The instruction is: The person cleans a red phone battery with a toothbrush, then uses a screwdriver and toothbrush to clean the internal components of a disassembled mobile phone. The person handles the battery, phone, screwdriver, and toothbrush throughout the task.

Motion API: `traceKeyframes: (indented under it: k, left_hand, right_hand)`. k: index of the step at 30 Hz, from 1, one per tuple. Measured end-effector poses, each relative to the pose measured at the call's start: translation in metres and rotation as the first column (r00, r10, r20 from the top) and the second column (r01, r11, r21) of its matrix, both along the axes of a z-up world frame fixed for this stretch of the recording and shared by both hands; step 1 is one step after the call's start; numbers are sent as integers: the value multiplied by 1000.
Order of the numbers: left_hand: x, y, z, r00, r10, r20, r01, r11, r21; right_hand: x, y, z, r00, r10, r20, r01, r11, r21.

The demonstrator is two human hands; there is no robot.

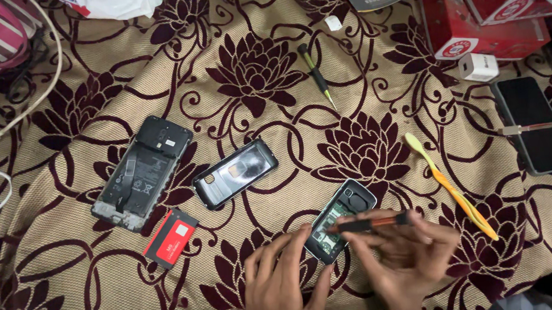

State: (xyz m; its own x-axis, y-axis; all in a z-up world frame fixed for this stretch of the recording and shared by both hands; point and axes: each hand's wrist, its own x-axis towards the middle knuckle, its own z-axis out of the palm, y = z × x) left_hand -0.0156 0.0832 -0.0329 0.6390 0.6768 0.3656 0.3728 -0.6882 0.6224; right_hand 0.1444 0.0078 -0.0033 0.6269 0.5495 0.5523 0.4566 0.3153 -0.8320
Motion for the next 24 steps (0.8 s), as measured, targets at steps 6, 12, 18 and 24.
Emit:
traceKeyframes:
  k: [6, 12, 18, 24]
  left_hand:
    - [1, 1, 0, 1000, -4, -3, 4, 1000, 7]
    - [-4, 2, 1, 997, -33, -71, 30, 998, -49]
    - [-4, 4, -2, 991, -49, -121, 53, 998, 33]
    - [-3, 8, 9, 970, -94, -225, 77, 994, -82]
  right_hand:
    - [4, 0, 2, 992, 121, -43, -121, 993, 8]
    - [6, -1, 7, 953, 287, -102, -280, 957, 74]
    - [7, 3, 2, 961, 266, -76, -259, 961, 95]
    - [5, 1, -6, 945, 309, -110, -288, 942, 169]
